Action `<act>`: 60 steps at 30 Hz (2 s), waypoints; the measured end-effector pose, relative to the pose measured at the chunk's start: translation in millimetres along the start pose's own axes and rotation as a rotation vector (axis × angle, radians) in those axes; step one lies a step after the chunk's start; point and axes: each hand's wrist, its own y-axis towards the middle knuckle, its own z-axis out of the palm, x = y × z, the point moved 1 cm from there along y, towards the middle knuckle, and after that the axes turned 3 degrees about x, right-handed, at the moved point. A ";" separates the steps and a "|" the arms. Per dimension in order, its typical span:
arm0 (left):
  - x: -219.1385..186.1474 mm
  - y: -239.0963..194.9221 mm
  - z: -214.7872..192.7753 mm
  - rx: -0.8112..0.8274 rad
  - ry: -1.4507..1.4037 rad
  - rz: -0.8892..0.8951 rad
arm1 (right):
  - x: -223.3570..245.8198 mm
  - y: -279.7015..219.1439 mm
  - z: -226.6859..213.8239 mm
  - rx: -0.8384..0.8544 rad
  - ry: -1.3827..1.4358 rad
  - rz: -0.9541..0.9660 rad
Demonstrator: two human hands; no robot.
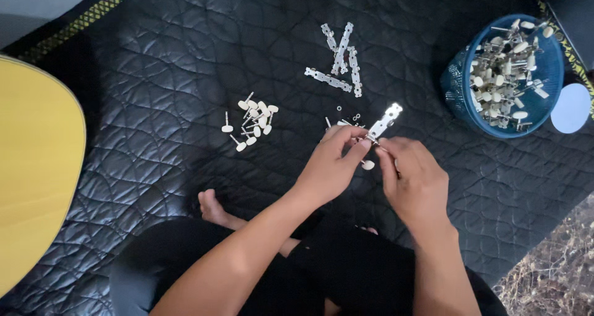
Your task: The person sits on a black mat and assembles small metal frames with white plastic knobs using a screwdriver. They pick up parts from the floor, align them, and tighten screws to secure the components together.
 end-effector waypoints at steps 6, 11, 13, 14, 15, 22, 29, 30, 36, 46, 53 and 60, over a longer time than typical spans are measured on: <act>-14.7 -4.2 4.8 0.060 -0.247 -0.189 | 2.2 -2.6 3.3 -0.007 -0.146 -0.033; -8.3 -1.1 2.0 0.069 0.016 0.041 | 2.1 5.0 -7.2 0.072 0.337 0.256; -10.4 -2.4 0.3 0.076 0.080 0.110 | 2.1 5.7 -11.3 0.105 0.477 0.382; -10.8 -2.8 1.1 0.084 0.094 0.161 | 2.1 4.5 -12.2 0.118 0.629 0.543; -11.1 -3.4 1.7 0.093 0.108 0.212 | 2.6 3.2 -13.0 0.131 0.780 0.703; -7.5 -2.7 3.1 0.042 -0.023 0.097 | 6.1 6.2 -12.3 0.138 0.514 0.635; -7.7 3.4 -13.9 -0.030 -0.069 -0.030 | -9.4 1.5 -14.9 -0.002 0.227 0.174; -9.3 2.6 -16.2 -0.046 -0.089 -0.054 | -10.7 1.6 -15.3 -0.022 0.316 0.217; 53.7 14.8 -1.0 0.035 0.439 -0.062 | 18.5 4.9 -6.1 0.060 0.376 0.162; 76.0 -2.5 28.2 0.037 0.645 -0.215 | 83.6 28.9 34.3 0.210 0.269 -0.034; 31.5 -6.9 8.1 -0.079 0.500 -0.413 | 100.3 61.0 17.6 0.233 0.291 0.000; 63.4 7.9 4.4 0.166 0.553 -0.199 | 35.3 23.3 -51.9 0.222 0.696 0.697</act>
